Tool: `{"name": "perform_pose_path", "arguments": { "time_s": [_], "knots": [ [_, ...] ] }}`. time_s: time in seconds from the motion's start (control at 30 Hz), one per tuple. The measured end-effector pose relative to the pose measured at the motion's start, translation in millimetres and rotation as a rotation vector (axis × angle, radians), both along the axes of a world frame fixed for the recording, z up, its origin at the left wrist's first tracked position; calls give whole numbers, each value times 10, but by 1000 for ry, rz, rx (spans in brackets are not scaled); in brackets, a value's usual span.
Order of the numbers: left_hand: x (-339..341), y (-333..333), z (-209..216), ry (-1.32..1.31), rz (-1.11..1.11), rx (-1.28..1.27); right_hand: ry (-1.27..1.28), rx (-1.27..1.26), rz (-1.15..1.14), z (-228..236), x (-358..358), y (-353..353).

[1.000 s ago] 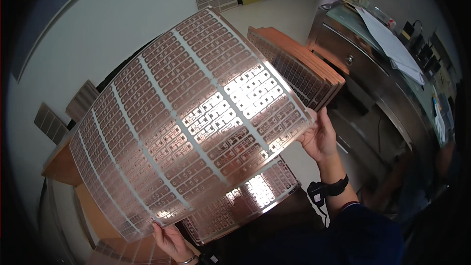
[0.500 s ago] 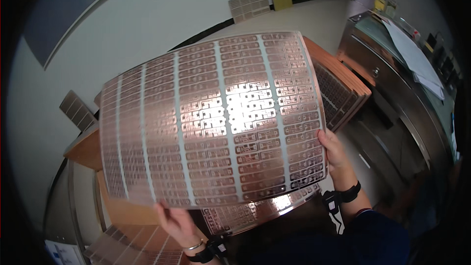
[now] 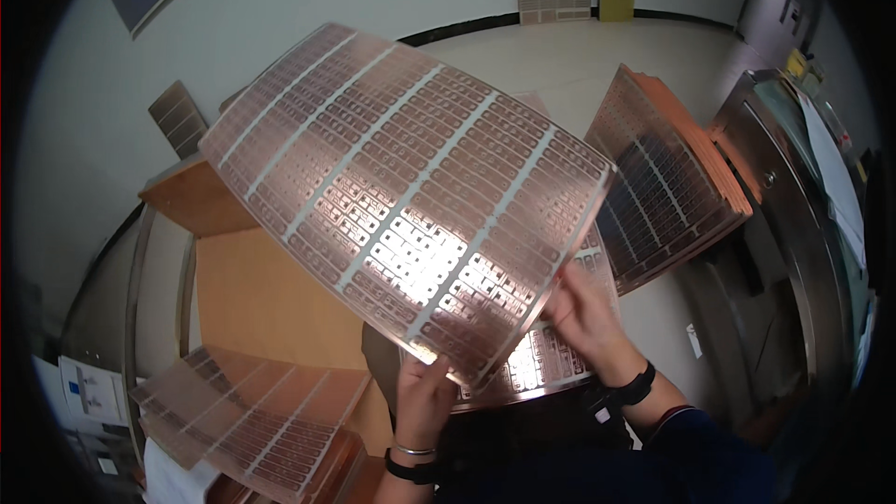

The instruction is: The person is inspecting and moving large sheets of copper-colored PCBs (printed circuit boards) from a stack to a separate box, examining both sides of the sheets.

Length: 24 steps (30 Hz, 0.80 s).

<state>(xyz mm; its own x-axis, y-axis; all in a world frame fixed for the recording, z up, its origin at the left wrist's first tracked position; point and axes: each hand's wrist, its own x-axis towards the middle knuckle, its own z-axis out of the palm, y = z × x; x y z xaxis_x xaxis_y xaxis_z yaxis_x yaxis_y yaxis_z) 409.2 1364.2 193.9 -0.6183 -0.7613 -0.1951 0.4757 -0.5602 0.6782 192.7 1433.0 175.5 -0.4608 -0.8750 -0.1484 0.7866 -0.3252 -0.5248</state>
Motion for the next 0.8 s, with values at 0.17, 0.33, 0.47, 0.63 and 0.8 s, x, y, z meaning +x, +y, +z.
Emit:
{"name": "perform_pose_path", "arguments": {
  "time_s": [0.17, 0.33, 0.47, 0.63, 0.8],
  "knots": [
    [402, -65, -116, -51, 250, -90, 289, -24, -244, 259, -460, 64],
    [523, -89, -189, -78, 360, -105, 416, 75, -172, 359, -537, 204],
    [522, -94, -179, -77, 395, -105, 441, 64, -117, 331, -516, 279],
    [497, -89, -191, -106, 427, -88, 453, 81, -82, 335, -497, 325],
    [504, -96, -189, -125, 428, -80, 459, 66, -55, 346, -491, 340]
  ]
}}
